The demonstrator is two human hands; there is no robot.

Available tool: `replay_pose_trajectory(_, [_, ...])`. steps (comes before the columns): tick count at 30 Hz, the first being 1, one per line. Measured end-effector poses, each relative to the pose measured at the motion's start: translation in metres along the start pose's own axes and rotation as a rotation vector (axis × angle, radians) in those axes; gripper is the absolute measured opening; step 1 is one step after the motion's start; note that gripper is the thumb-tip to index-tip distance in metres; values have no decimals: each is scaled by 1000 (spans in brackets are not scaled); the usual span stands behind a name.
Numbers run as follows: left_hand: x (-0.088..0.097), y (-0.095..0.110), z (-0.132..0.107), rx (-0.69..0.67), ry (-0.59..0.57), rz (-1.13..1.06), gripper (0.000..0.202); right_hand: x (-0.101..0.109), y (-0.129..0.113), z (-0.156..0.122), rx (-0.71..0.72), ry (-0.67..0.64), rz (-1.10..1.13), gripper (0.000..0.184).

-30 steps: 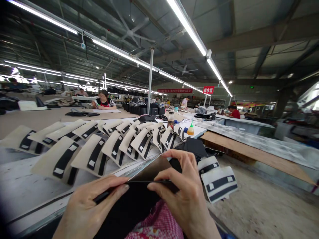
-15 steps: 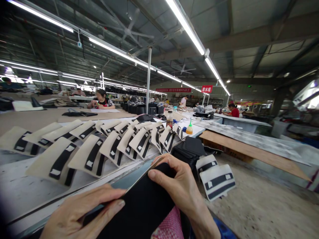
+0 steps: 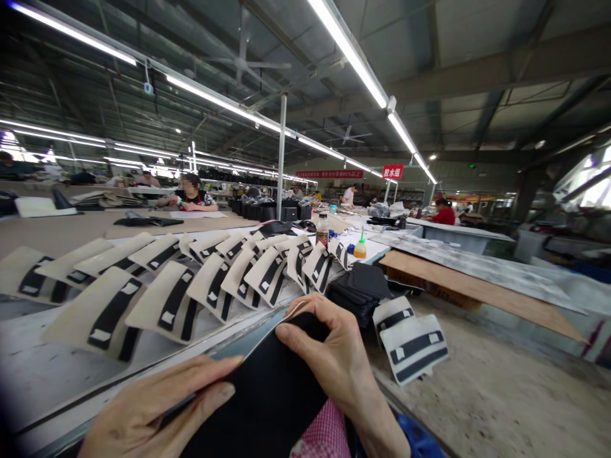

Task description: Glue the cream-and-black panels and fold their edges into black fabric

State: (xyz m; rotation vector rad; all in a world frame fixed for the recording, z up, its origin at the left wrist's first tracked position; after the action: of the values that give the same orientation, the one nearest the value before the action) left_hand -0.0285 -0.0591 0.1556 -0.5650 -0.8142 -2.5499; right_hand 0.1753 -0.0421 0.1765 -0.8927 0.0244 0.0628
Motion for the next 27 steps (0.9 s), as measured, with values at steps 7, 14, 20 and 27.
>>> replay_pose_trajectory(7, [-32,-11,10,277,-182,-223,15,-5,-7,-2,184,-202,-23,12])
replay_pose_trajectory(14, [-52,-24,14,378,-118,-208,12,9,3,0,179,-276,-110,4])
replay_pose_trajectory(20, [-45,-19,11,209,-77,-73,14,13,3,-10,219,-244,-70,8])
replay_pose_trajectory(27, [-38,-10,4,78,-63,-6,14,13,8,-16,107,-286,25,20])
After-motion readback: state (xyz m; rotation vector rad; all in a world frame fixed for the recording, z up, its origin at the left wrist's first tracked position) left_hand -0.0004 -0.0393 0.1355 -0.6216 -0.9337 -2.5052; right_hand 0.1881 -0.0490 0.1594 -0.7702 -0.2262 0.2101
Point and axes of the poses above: each hand's wrist, its own z-axis towards the middle knuckle, its own x-axis out of the back of the hand, y = z × x, the point moved 4 cm from there along z, towards the middle knuckle, and after that the axes turned 15 degrees about z, right-handed, at the moved point
